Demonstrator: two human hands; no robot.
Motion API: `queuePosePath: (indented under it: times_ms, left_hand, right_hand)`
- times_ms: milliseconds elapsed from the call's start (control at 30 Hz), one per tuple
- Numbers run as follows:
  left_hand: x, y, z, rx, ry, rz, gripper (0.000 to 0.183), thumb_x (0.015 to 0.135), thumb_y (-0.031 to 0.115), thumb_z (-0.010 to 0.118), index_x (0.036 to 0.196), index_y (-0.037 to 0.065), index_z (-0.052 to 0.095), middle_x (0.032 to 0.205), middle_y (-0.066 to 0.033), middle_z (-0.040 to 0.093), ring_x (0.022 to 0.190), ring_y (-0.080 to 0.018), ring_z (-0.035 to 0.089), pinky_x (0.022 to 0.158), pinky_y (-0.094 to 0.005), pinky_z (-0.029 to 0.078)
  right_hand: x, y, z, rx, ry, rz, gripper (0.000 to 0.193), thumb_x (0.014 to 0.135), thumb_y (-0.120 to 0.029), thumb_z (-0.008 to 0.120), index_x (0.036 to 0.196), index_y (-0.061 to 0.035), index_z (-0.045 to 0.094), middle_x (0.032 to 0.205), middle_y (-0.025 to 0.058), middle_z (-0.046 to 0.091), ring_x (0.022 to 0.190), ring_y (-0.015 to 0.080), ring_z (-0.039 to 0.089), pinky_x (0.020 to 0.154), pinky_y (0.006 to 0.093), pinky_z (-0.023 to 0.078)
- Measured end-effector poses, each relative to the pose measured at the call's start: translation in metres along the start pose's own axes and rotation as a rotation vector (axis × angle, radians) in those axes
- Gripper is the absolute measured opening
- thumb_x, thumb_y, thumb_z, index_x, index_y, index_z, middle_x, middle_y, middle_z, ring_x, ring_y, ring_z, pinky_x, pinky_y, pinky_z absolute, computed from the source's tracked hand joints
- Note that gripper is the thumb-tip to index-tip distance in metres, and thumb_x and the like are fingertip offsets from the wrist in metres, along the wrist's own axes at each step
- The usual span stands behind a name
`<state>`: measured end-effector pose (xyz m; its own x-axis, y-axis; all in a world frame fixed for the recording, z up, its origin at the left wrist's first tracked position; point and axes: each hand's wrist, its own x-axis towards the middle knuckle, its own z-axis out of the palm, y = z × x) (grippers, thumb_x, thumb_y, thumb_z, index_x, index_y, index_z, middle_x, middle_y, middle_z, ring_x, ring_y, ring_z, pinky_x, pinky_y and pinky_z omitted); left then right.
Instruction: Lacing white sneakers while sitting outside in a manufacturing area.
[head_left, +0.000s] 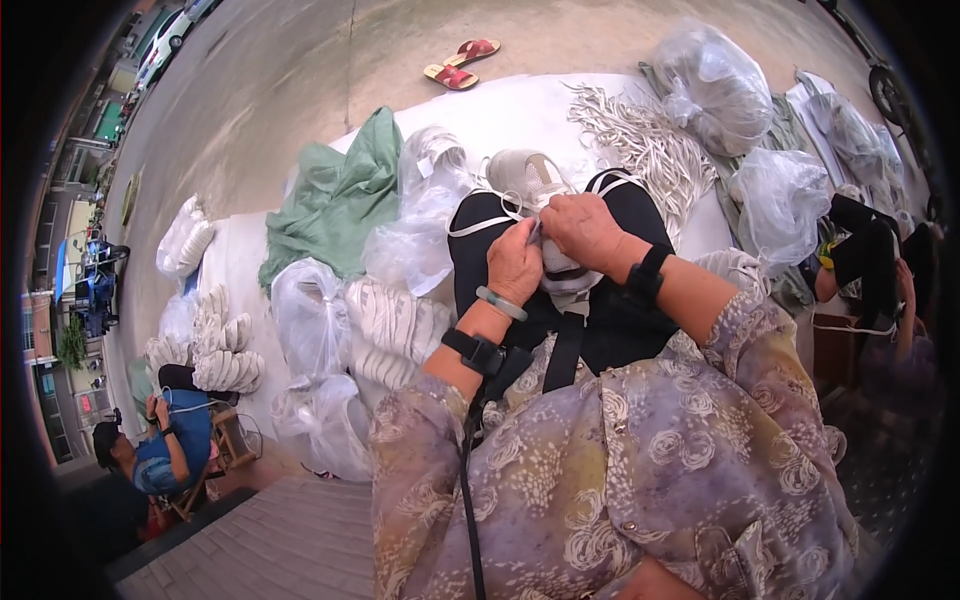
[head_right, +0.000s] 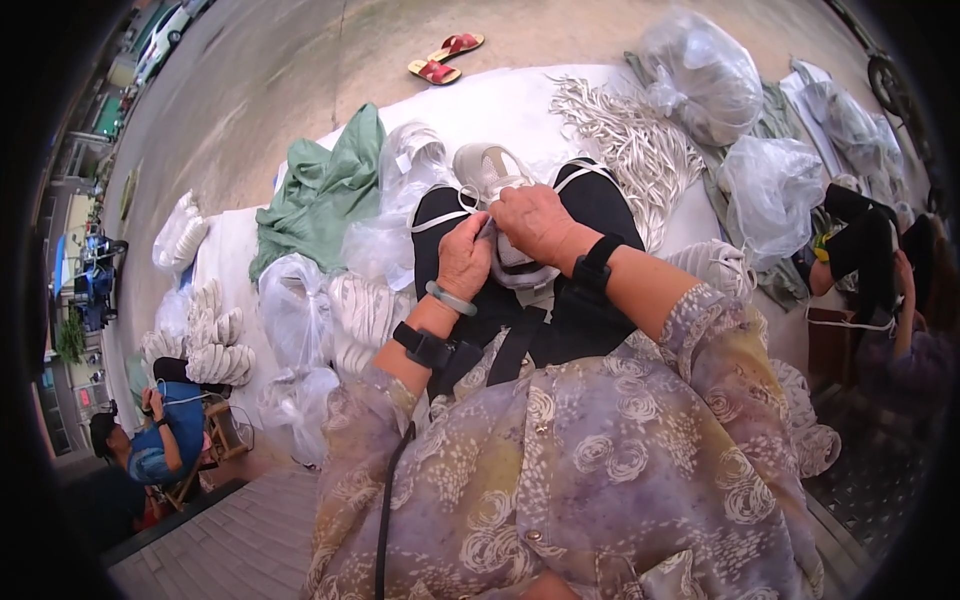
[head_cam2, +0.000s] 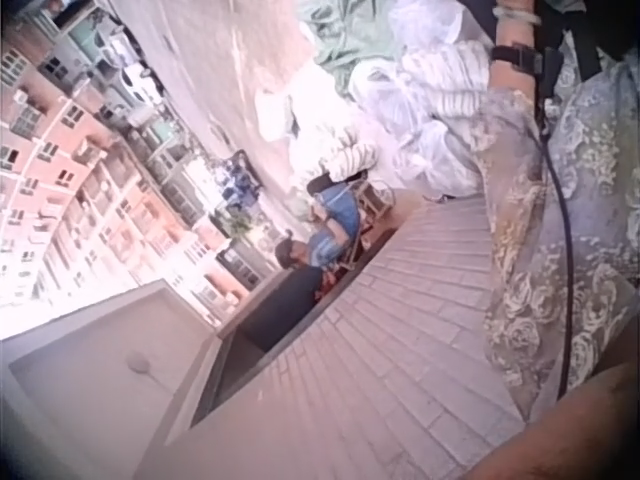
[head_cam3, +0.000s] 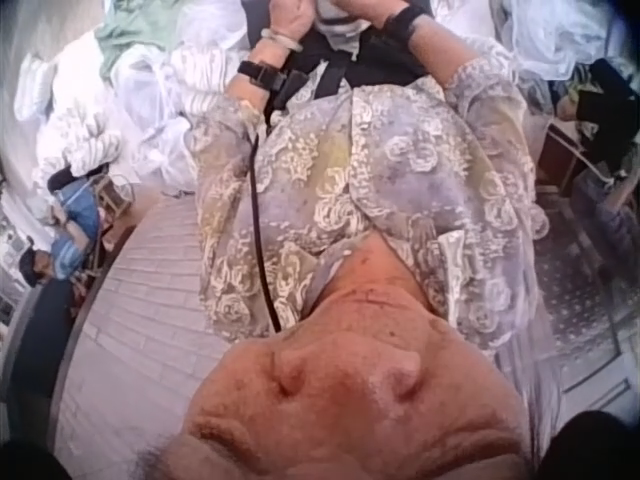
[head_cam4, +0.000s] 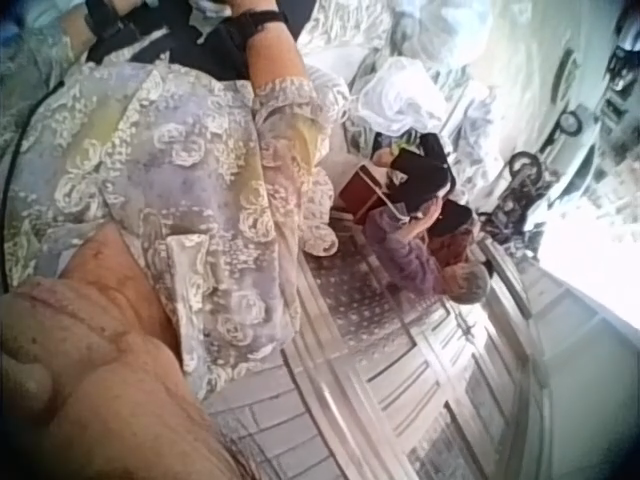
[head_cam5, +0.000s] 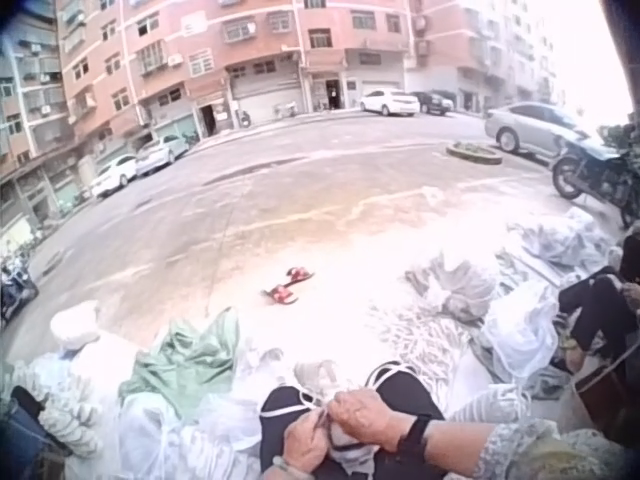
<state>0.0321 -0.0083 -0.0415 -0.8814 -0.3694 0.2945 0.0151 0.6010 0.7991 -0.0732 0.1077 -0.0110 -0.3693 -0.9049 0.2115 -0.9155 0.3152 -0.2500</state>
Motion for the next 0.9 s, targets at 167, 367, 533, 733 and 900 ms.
queuePosePath:
  times_ms: [167,367,533,733,900]
  left_hand:
    - [0.004,0.003,-0.003,-0.032,-0.064,-0.074,0.027,0.075,0.005,0.047,0.1,0.001,0.058,0.087,-0.0199,0.062,0.082,-0.0344,0.06,0.073,-0.0379,0.047]
    - [0.001,0.007,-0.002,0.093,-0.014,-0.027,0.032,0.076,0.007,0.049,0.106,0.0,0.055,0.088,-0.0202,0.061,0.083,-0.0345,0.061,0.074,-0.0364,0.048]
    - [-0.009,0.014,-0.004,0.215,-0.051,-0.021,0.034,0.074,0.011,0.051,0.107,0.001,0.055,0.088,-0.0179,0.058,0.082,-0.0354,0.057,0.073,-0.0383,0.047]
    - [-0.014,0.022,-0.01,0.127,-0.078,0.007,0.03,0.074,0.015,0.058,0.101,0.002,0.055,0.082,-0.0146,0.053,0.078,-0.0327,0.054,0.069,-0.0407,0.044]
    - [0.0,0.008,-0.027,0.223,-0.077,-0.069,0.025,0.075,0.015,0.059,0.096,0.003,0.055,0.086,-0.0123,0.056,0.082,-0.0315,0.053,0.071,-0.0385,0.043]
  right_hand:
    - [0.005,-0.004,-0.002,-0.166,0.076,-0.204,0.005,0.069,-0.013,0.057,0.073,-0.0096,0.056,0.073,0.0054,0.053,0.069,0.0225,0.055,0.06,0.0355,0.039]
    - [-0.021,-0.004,-0.017,-0.196,0.079,-0.204,0.006,0.065,-0.011,0.058,0.069,-0.0111,0.054,0.069,0.0043,0.052,0.065,0.0215,0.053,0.058,0.0357,0.035]
    - [-0.122,0.075,-0.06,-0.102,0.087,0.004,0.011,0.063,-0.002,0.053,0.069,-0.0084,0.046,0.063,0.0112,0.045,0.06,0.0307,0.048,0.051,0.0413,0.036]
    - [-0.23,0.131,-0.099,-0.293,-0.066,0.504,0.009,0.076,-0.01,0.053,0.071,-0.0042,0.047,0.07,0.0155,0.05,0.068,0.037,0.051,0.059,0.0458,0.039]
    - [-0.201,0.092,-0.09,-0.114,-0.299,0.408,0.01,0.077,-0.012,0.05,0.072,-0.0045,0.053,0.073,0.0138,0.054,0.07,0.0345,0.055,0.06,0.0439,0.041]
